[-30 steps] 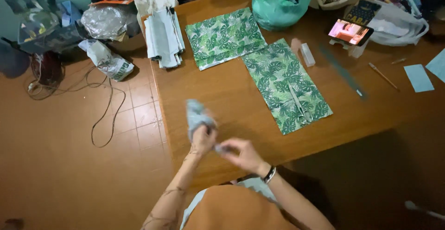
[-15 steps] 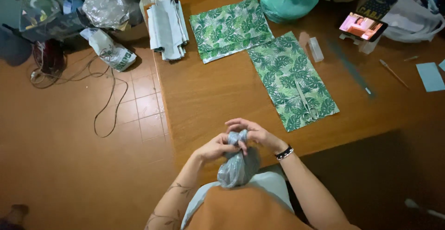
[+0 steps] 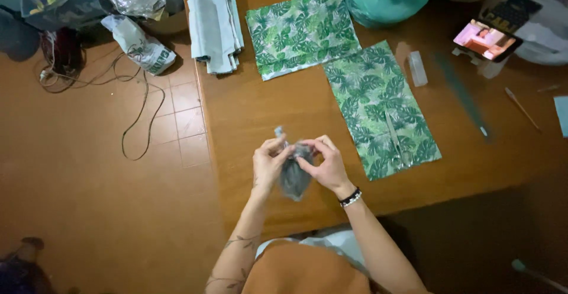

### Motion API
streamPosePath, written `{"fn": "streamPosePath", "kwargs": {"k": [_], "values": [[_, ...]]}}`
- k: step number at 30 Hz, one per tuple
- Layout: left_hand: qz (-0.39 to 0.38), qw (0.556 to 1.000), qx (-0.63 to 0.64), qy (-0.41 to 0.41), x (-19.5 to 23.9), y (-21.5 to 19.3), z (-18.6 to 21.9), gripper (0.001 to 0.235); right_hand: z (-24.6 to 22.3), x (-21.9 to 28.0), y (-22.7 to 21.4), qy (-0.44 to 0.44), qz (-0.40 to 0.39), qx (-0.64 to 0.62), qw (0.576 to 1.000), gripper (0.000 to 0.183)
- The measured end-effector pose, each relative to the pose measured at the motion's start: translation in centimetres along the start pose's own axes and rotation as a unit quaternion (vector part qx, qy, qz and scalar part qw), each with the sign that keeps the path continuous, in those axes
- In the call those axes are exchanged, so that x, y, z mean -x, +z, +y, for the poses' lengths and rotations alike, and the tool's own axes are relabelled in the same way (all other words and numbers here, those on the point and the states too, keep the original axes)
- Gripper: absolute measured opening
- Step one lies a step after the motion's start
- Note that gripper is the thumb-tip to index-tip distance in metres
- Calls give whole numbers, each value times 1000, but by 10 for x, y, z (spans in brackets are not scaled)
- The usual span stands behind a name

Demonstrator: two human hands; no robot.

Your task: Measuring fabric with a ruler, marking cutting lines with a pen, and cutting the fabric with scissors.

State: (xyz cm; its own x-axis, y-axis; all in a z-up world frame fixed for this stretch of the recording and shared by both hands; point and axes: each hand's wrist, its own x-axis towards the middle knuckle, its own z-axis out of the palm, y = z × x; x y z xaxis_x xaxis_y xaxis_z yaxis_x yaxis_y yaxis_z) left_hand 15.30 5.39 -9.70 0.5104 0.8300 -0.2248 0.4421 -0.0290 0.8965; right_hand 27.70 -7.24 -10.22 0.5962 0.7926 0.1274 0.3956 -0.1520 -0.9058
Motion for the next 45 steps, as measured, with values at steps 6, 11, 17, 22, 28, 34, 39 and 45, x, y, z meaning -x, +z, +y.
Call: {"fn": "streamPosePath", "kwargs": {"k": [6, 11, 17, 22, 28, 34, 39, 45], "values": [[-72, 986, 150, 21, -31, 35, 25, 72, 9, -27, -25, 43, -103, -23, 994, 85], [-26, 871, 481, -102, -78, 86, 35, 48, 19, -81, -59, 47, -88, -13, 995, 75], [119, 883, 452, -31, -135, 116, 40, 39, 70, -178, -88, -19, -3, 107, 994, 66], [153, 940, -257, 162, -188, 120, 7, 52, 92, -306, -89, -146, -10, 202, 968, 64], [123, 885, -415, 171, -221, 137, 5, 72, 103, -454, -67, -356, 132, 400, 834, 26], [109, 867, -465, 146, -233, 143, -3, 75, 168, -532, -58, -263, -10, 431, 863, 64], [126, 876, -429, 182, -237, 134, -11, 58, 174, -486, -65, -174, -116, 359, 910, 86], [143, 883, -374, 245, -270, 112, -38, 52, 195, -346, -96, -80, 69, 269, 957, 28]]}}
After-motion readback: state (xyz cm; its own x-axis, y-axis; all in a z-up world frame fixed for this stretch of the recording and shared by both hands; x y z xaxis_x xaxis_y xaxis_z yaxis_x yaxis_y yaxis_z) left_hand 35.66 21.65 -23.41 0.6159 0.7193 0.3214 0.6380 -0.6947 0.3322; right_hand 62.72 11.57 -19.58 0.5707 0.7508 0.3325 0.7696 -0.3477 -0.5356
